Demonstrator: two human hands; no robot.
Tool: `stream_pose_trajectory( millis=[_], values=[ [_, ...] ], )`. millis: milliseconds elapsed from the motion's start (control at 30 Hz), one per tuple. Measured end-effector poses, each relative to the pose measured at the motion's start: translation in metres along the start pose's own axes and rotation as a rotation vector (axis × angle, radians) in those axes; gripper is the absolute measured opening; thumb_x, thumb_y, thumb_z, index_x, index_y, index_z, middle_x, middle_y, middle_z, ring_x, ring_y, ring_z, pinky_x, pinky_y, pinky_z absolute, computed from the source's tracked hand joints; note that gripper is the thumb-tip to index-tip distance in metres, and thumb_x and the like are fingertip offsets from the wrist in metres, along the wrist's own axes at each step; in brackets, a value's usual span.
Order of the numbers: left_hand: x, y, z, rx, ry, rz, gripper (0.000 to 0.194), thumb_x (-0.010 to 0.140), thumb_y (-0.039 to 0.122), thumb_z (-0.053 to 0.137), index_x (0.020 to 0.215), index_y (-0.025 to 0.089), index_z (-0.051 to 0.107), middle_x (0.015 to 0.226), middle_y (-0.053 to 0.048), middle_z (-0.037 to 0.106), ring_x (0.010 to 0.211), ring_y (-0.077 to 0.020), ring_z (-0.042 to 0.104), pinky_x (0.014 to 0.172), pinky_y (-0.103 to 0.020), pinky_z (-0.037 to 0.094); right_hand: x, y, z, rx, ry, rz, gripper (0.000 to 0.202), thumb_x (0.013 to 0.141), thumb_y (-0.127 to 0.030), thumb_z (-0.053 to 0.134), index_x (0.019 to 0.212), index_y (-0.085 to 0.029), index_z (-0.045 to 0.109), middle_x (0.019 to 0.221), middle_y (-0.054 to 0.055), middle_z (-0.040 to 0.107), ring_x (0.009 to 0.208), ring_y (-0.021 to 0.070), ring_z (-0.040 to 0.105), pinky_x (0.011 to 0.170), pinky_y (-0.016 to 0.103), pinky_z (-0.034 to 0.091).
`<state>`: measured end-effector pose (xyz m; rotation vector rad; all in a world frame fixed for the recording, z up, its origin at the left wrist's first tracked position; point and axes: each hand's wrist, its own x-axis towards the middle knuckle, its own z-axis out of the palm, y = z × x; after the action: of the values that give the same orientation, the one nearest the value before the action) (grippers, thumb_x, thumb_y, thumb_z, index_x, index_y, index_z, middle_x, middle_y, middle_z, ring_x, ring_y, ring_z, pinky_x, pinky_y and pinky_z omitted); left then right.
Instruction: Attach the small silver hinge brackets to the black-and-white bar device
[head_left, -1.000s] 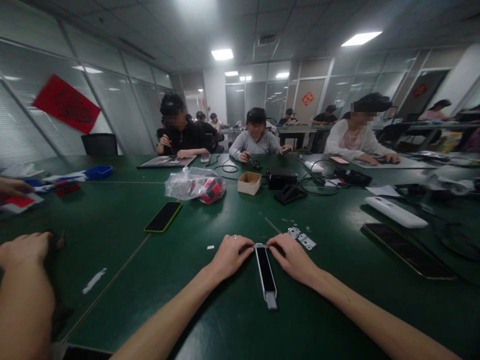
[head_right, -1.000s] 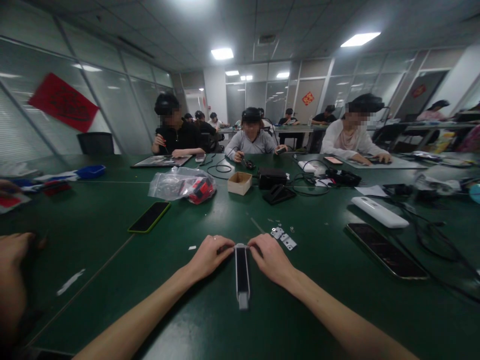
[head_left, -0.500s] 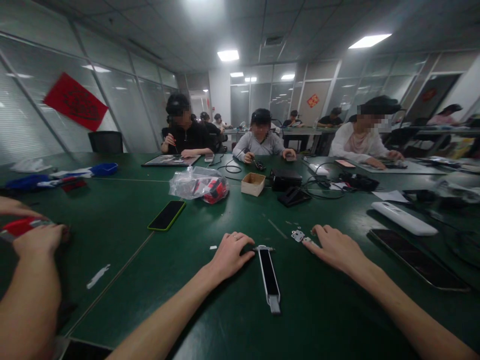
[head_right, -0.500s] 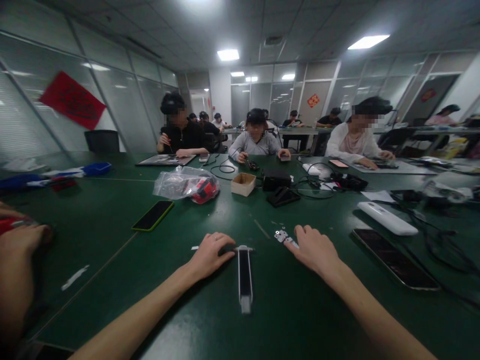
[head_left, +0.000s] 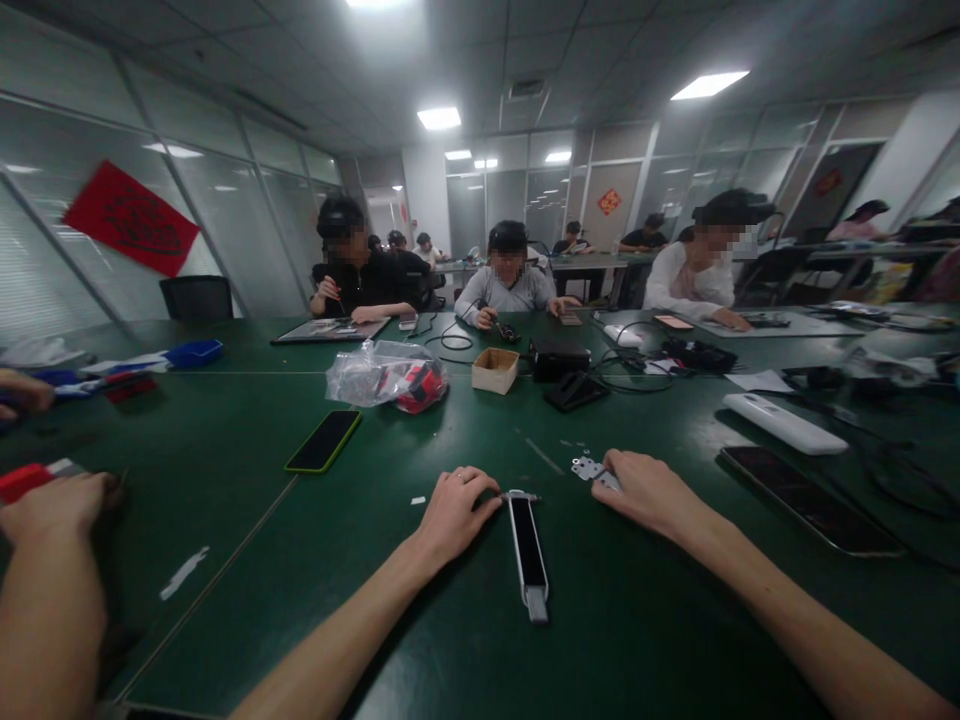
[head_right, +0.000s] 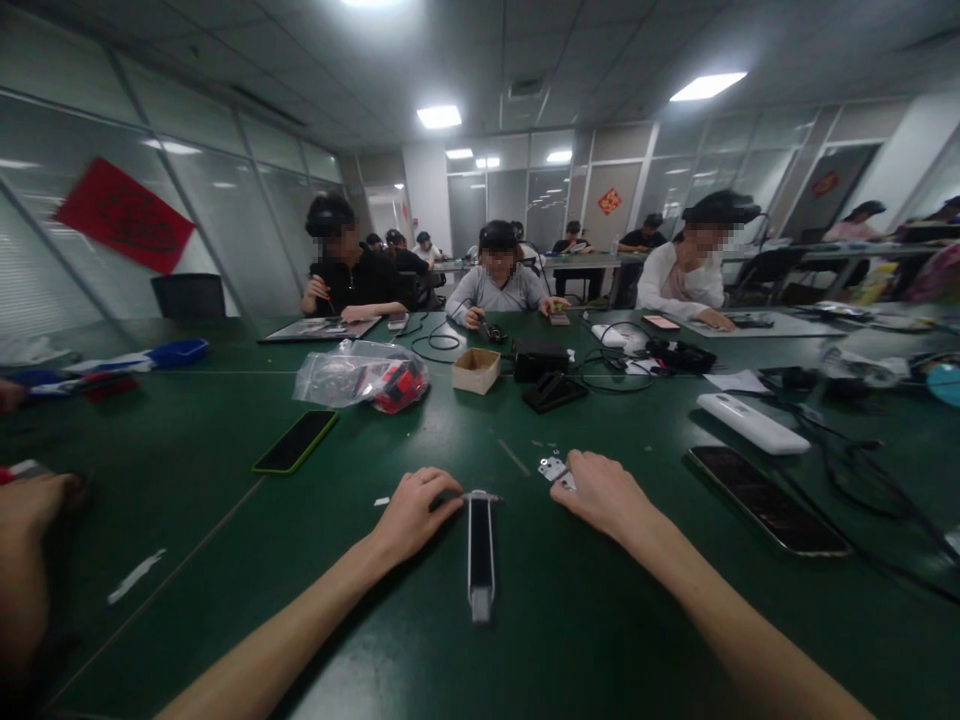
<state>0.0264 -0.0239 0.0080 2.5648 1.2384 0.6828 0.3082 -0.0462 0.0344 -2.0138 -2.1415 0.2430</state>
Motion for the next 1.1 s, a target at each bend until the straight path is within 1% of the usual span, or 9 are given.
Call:
stream_pose_trajectory(
  millis=[133,200,267,367,467,667,833,933,1100],
  values=[
    [-0.002,0.004,-0.003,-0.028,0.049,0.023,0.017,0.085,0.029,0.056,0.099,0.02,0.062,0.104,-0.006,0.062,0.096,-0.0214,0.055,0.081,-0.035,0.04,-0.005,-0.011,0.001,0.167,0.093,-0.317,0.023,0.079,-0.035,0.053,0.091,-0.017,0.061,0.085,0.007,0.063,0.071,0.0173,0.06,0.062,0.03,0.05],
    [-0.003,0.009,-0.007,-0.055,0.089,0.042,0.02,0.086,0.031,0.054,0.1,0.019,0.062,0.104,-0.007,0.062,0.097,-0.0218,0.054,0.083,-0.037,0.04,-0.008,-0.019,0.005,0.21,0.229,-0.487,0.023,0.078,-0.03,0.055,0.096,-0.016,0.059,0.087,0.007,0.063,0.074,0.0169,0.06,0.064,0.03,0.052],
    [-0.004,0.016,-0.01,-0.116,0.12,0.068,0.02,0.087,0.031,0.052,0.1,0.019,0.062,0.102,-0.007,0.062,0.096,-0.0213,0.054,0.084,-0.037,0.04,-0.01,-0.029,0.01,0.236,0.413,-0.662,0.026,0.077,-0.022,0.056,0.101,-0.016,0.057,0.087,0.007,0.063,0.077,0.017,0.061,0.066,0.031,0.053],
    [-0.006,0.027,-0.013,-0.262,0.12,0.118,0.02,0.088,0.031,0.05,0.096,0.018,0.063,0.091,-0.006,0.065,0.086,-0.0183,0.057,0.079,-0.032,0.044,-0.014,-0.05,0.019,0.274,0.666,-0.885,0.033,0.074,-0.014,0.056,0.107,-0.016,0.052,0.087,0.007,0.064,0.078,0.0177,0.062,0.069,0.032,0.054],
    [-0.007,0.035,-0.014,-0.384,0.106,0.129,0.019,0.087,0.029,0.051,0.095,0.017,0.063,0.083,-0.004,0.065,0.077,-0.0161,0.058,0.073,-0.028,0.045,-0.018,-0.069,0.027,0.345,0.733,-0.99,0.042,0.072,-0.01,0.058,0.113,-0.016,0.049,0.089,0.008,0.064,0.081,0.0181,0.062,0.07,0.031,0.055],
    [-0.006,0.038,-0.007,-0.68,0.073,-0.006,0.014,0.081,0.027,0.06,0.09,0.017,0.061,0.083,-0.002,0.064,0.075,-0.0142,0.059,0.07,-0.025,0.046,-0.021,-0.079,0.04,0.46,0.741,-0.957,0.047,0.073,-0.007,0.056,0.118,-0.016,0.045,0.097,0.01,0.063,0.094,0.0196,0.062,0.079,0.031,0.055],
    [-0.003,0.037,-0.002,-0.935,0.092,-0.103,0.022,0.075,0.027,0.067,0.09,0.015,0.057,0.079,-0.001,0.06,0.073,-0.0136,0.058,0.069,-0.025,0.047,-0.021,-0.075,0.047,0.512,0.699,-0.861,0.042,0.076,-0.011,0.055,0.117,-0.019,0.046,0.101,0.009,0.062,0.098,0.0194,0.061,0.083,0.032,0.054],
    [-0.002,0.034,-0.004,-0.955,0.077,-0.151,0.025,0.077,0.028,0.065,0.096,0.014,0.057,0.078,-0.001,0.059,0.071,-0.0129,0.057,0.067,-0.024,0.047,-0.02,-0.072,0.05,0.511,0.604,-0.781,0.035,0.079,-0.018,0.055,0.114,-0.021,0.048,0.104,0.009,0.061,0.102,0.0205,0.059,0.085,0.034,0.053],
    [0.001,0.019,-0.01,-0.805,0.087,-0.183,0.023,0.085,0.03,0.052,0.1,0.014,0.06,0.081,-0.003,0.061,0.068,-0.0129,0.056,0.062,-0.023,0.046,-0.014,-0.061,0.052,0.467,0.521,-0.636,0.029,0.081,-0.025,0.055,0.11,-0.02,0.051,0.106,0.01,0.06,0.102,0.023,0.057,0.087,0.041,0.05]
  ],
)
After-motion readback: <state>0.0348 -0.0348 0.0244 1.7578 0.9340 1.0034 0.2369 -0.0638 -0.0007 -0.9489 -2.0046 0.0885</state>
